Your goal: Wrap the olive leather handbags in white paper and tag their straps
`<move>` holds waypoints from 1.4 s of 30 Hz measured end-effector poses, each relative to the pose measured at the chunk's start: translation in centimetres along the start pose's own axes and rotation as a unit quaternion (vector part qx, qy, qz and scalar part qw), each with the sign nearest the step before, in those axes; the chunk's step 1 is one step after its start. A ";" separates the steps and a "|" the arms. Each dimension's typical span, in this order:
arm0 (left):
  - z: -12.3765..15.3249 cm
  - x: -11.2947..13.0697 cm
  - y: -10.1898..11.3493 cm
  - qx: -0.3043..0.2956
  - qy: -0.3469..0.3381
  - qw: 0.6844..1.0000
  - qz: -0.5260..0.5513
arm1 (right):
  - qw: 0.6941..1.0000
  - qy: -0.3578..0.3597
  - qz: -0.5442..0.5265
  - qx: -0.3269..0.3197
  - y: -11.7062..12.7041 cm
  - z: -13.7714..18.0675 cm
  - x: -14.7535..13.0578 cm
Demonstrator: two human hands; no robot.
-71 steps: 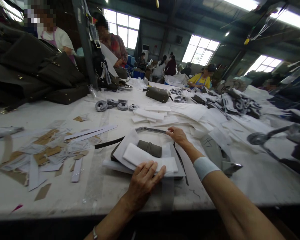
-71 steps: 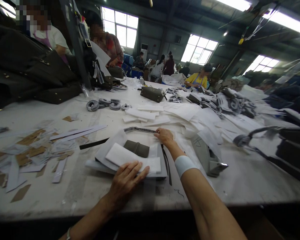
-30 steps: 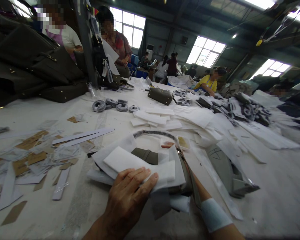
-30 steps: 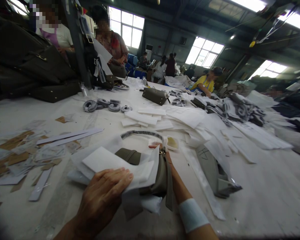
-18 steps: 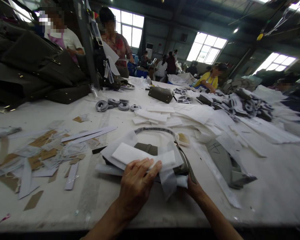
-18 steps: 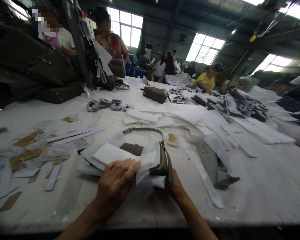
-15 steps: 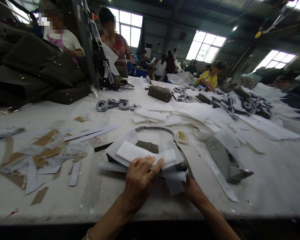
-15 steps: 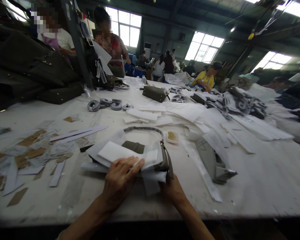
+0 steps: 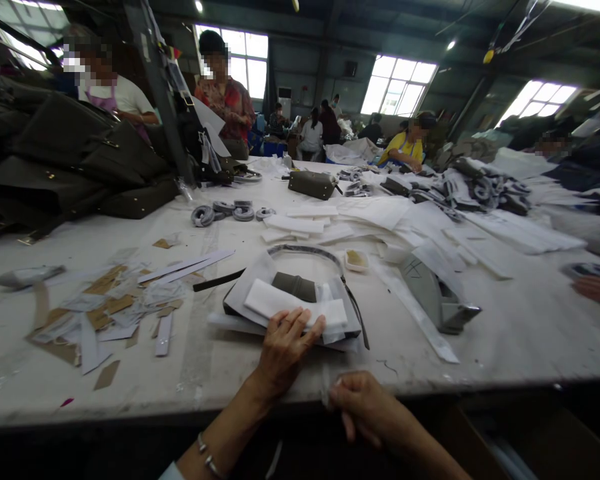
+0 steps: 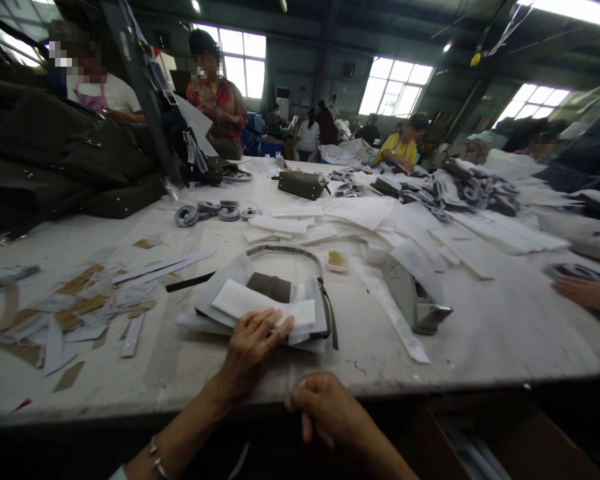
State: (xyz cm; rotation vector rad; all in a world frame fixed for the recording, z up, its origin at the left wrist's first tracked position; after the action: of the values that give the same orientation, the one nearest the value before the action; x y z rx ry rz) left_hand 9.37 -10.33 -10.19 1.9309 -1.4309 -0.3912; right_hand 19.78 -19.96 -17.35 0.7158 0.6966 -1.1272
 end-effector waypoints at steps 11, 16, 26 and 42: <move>0.4 0.6 0.0 0.011 -0.026 0.999 -0.032 | 0.811 0.212 0.453 0.303 10.8 -5.1 -17.0; 0.3 0.7 0.0 0.026 -0.009 0.999 -0.043 | 0.716 0.110 0.634 0.272 11.1 -10.6 -15.2; 0.3 0.7 -0.1 0.031 -0.006 0.999 -0.029 | 0.619 0.084 0.735 0.264 11.2 -9.2 -14.0; 0.6 0.9 -0.9 0.008 -0.041 0.998 -0.036 | 0.633 0.157 0.724 0.224 8.6 -5.1 -13.3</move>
State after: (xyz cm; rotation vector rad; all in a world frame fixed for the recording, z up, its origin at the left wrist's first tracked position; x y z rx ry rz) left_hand 9.98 -11.21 -11.10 2.0042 -1.4228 -0.4992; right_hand 23.62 -6.41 -8.49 1.5060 -0.0776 0.4106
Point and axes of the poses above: each hand's wrist, its own z-axis away from the middle knuckle, its own y-axis out of the back of the hand, x = y × z, the point moved 8 cm from there along -z, towards the middle knuckle, and after that the axes turned 12 degrees about z, right-handed, at the moved point
